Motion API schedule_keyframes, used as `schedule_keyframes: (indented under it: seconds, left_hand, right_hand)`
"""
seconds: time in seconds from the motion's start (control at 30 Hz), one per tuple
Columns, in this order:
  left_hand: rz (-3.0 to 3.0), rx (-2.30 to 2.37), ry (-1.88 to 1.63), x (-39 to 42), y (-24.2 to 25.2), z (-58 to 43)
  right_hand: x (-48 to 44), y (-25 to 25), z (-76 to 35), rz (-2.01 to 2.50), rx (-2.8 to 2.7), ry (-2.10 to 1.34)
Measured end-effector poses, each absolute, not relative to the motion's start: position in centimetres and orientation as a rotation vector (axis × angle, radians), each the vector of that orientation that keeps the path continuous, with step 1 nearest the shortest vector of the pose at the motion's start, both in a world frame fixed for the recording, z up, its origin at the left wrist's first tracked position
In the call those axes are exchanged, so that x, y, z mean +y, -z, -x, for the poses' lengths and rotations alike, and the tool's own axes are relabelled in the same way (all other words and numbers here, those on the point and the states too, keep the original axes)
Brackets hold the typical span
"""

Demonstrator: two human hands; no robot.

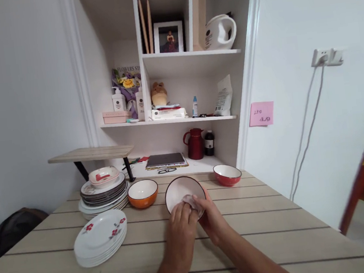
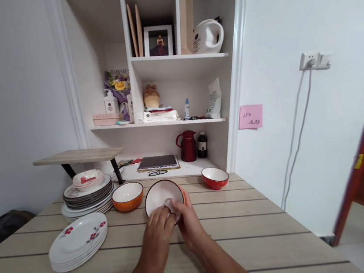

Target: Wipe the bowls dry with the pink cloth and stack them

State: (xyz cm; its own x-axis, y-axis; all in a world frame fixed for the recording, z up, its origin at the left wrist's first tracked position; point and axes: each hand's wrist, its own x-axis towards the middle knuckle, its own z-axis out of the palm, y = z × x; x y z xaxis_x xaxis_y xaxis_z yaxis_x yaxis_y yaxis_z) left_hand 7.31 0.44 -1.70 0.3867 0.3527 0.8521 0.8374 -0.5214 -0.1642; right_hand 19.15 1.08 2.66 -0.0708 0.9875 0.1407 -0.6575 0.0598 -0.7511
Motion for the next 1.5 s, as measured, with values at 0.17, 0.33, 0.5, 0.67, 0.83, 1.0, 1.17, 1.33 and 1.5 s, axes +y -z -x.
schedule_keyframes:
  seconds: [0.17, 0.33, 0.5, 0.67, 0.83, 1.0, 1.17, 1.33, 1.5]
  left_hand:
    - [2.159, -1.063, 1.228, 0.2, 1.6, -8.0]
    - [2.275, -1.2, 1.508, 0.2, 2.2, -7.8]
    - [2.24, -1.338, 1.428, 0.4, 3.3, -7.9]
    - [2.361, -1.226, 1.238, -0.7, 2.5, -8.4]
    - [2.499, -0.978, 0.962, -0.3, 1.4, -7.3]
    - [2.466, -0.809, 0.768, 1.1, 1.9, -6.4]
    - [2.262, -0.793, 0.808, 1.0, 2.0, -6.7]
    - [2.152, -0.811, 0.86, 0.8, 1.7, -6.3]
    - [2.068, -0.87, 0.957, 0.7, 2.2, -6.8]
  right_hand:
    - [1.5, -2.7, -19.8, 0.611, -0.763, -1.466]
    - [1.4, -2.6, -19.7, 0.658, -0.791, -1.433]
    - [0.8, -2.7, -19.3, 0.675, -0.868, -1.433]
    - [0.8, -2.7, -19.3, 0.649, -0.872, -1.468]
    - [1.5, -3.1, -21.4, 0.734, -0.957, -1.447]
    - [1.6, -4.2, -24.4, 0.814, -1.177, -1.504]
    - [1.1, -4.8, -25.2, 0.814, -1.206, -1.573]
    - [1.2, -4.2, -24.1, 0.658, -1.048, -1.577]
    - [1.0, -4.0, -22.7, 0.56, -0.975, -1.541]
